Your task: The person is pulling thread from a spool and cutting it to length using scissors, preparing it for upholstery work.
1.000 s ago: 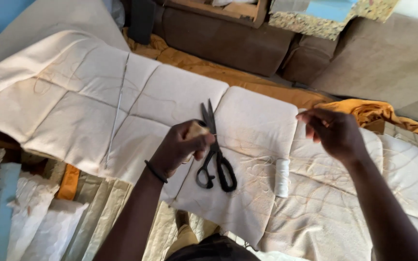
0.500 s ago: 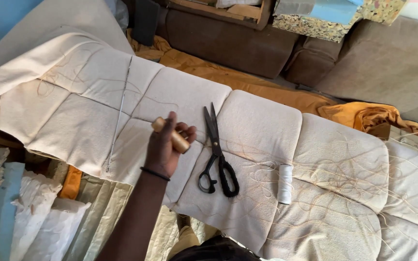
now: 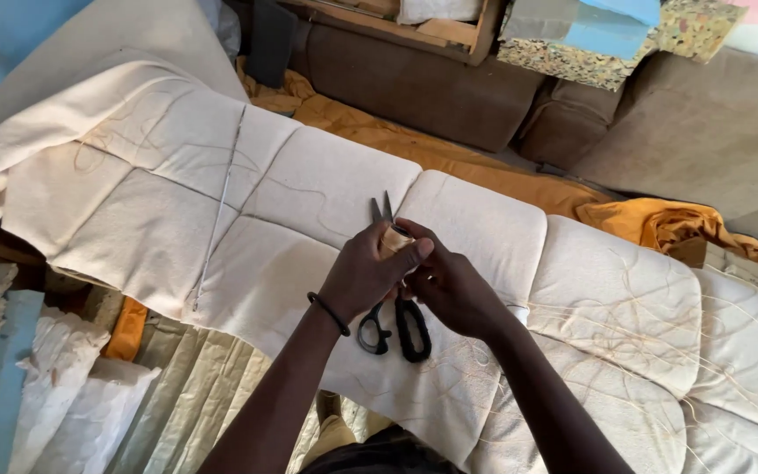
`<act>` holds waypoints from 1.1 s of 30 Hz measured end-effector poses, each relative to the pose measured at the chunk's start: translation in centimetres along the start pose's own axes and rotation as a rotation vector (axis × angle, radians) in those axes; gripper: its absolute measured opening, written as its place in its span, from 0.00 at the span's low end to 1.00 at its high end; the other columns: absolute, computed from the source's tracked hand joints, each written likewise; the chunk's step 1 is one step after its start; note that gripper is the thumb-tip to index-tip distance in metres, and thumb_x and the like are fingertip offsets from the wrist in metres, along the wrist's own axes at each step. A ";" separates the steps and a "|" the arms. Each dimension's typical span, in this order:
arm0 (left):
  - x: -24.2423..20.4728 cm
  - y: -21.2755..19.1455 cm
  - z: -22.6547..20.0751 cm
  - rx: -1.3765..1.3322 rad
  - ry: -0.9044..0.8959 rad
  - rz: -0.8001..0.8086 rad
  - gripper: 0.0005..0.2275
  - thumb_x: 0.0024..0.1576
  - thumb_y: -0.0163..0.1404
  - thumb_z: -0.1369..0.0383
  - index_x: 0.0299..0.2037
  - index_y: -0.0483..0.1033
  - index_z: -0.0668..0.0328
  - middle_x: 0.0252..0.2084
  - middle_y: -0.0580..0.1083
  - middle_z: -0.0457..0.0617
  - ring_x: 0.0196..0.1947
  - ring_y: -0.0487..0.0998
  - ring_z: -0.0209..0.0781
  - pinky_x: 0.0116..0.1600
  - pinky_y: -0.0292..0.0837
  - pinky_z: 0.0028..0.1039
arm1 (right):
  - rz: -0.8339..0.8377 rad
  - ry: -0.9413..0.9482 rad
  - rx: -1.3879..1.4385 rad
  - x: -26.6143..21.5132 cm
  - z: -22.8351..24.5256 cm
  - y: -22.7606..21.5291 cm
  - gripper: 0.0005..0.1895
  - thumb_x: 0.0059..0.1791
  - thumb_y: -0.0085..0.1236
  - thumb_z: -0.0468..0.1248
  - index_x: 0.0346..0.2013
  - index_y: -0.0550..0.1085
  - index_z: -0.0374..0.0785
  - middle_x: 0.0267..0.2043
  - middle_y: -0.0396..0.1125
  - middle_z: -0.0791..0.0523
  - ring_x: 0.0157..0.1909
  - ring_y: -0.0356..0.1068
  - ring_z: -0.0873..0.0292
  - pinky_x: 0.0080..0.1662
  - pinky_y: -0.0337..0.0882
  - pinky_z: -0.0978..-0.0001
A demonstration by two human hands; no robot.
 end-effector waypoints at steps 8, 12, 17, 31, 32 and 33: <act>-3.1 -1.9 1.6 0.714 -0.140 0.356 0.36 0.47 0.67 0.35 0.55 0.82 0.56 0.44 0.87 0.67 0.50 0.90 0.68 0.60 0.82 0.50 | -0.190 0.016 -0.289 -3.5 0.9 -10.3 0.16 0.61 0.56 0.39 0.57 0.89 0.49 0.24 0.75 0.50 0.34 0.71 0.52 0.48 0.79 0.51; -3.7 -3.5 4.2 0.617 -0.227 0.411 0.55 0.40 0.64 0.36 0.80 0.71 0.56 0.61 0.85 0.50 0.51 0.86 0.39 0.49 0.83 0.30 | -0.354 -0.049 -0.581 -6.6 -2.1 -20.5 0.16 0.66 0.53 0.37 0.60 0.88 0.47 0.37 0.82 0.56 0.35 0.77 0.63 0.45 0.73 0.67; -2.2 -6.2 1.0 -0.035 -0.051 0.113 0.16 0.63 0.64 0.53 0.43 0.75 0.55 0.28 0.72 0.47 0.20 0.69 0.34 0.23 0.58 0.25 | -0.491 -0.059 -0.739 -10.3 1.9 -27.6 0.14 0.66 0.61 0.25 0.65 0.86 0.33 0.53 0.83 0.44 0.44 0.84 0.50 0.52 0.85 0.53; 2.1 -12.4 7.3 -0.794 -0.017 -0.387 0.18 0.63 0.63 0.47 0.42 0.73 0.47 0.40 0.84 0.52 0.47 0.91 0.55 0.55 0.88 0.50 | -0.562 -0.145 -0.420 -17.0 -24.7 -54.1 0.39 0.61 0.61 0.45 0.81 0.68 0.18 0.74 0.70 0.39 0.67 0.71 0.48 0.70 0.66 0.63; 1.6 -12.4 7.3 -0.571 -0.079 -0.350 0.18 0.68 0.63 0.48 0.42 0.75 0.51 0.40 0.86 0.53 0.46 0.92 0.53 0.55 0.91 0.46 | -0.589 -0.119 -0.471 -18.1 -24.5 -53.6 0.39 0.61 0.63 0.44 0.81 0.69 0.21 0.73 0.70 0.39 0.66 0.72 0.47 0.69 0.68 0.62; 1.1 -11.9 7.3 -0.569 -0.081 -0.350 0.18 0.68 0.63 0.48 0.42 0.75 0.51 0.40 0.86 0.53 0.46 0.92 0.53 0.55 0.91 0.46 | -0.617 -0.095 -0.521 -18.6 -24.5 -53.1 0.39 0.60 0.65 0.44 0.82 0.70 0.23 0.72 0.70 0.40 0.65 0.73 0.46 0.68 0.69 0.61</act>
Point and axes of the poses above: each hand's wrist, its own x-axis towards the middle knuckle, its own y-axis out of the palm, z = x × y, the point moved 9 cm from there along x, towards the middle knuckle
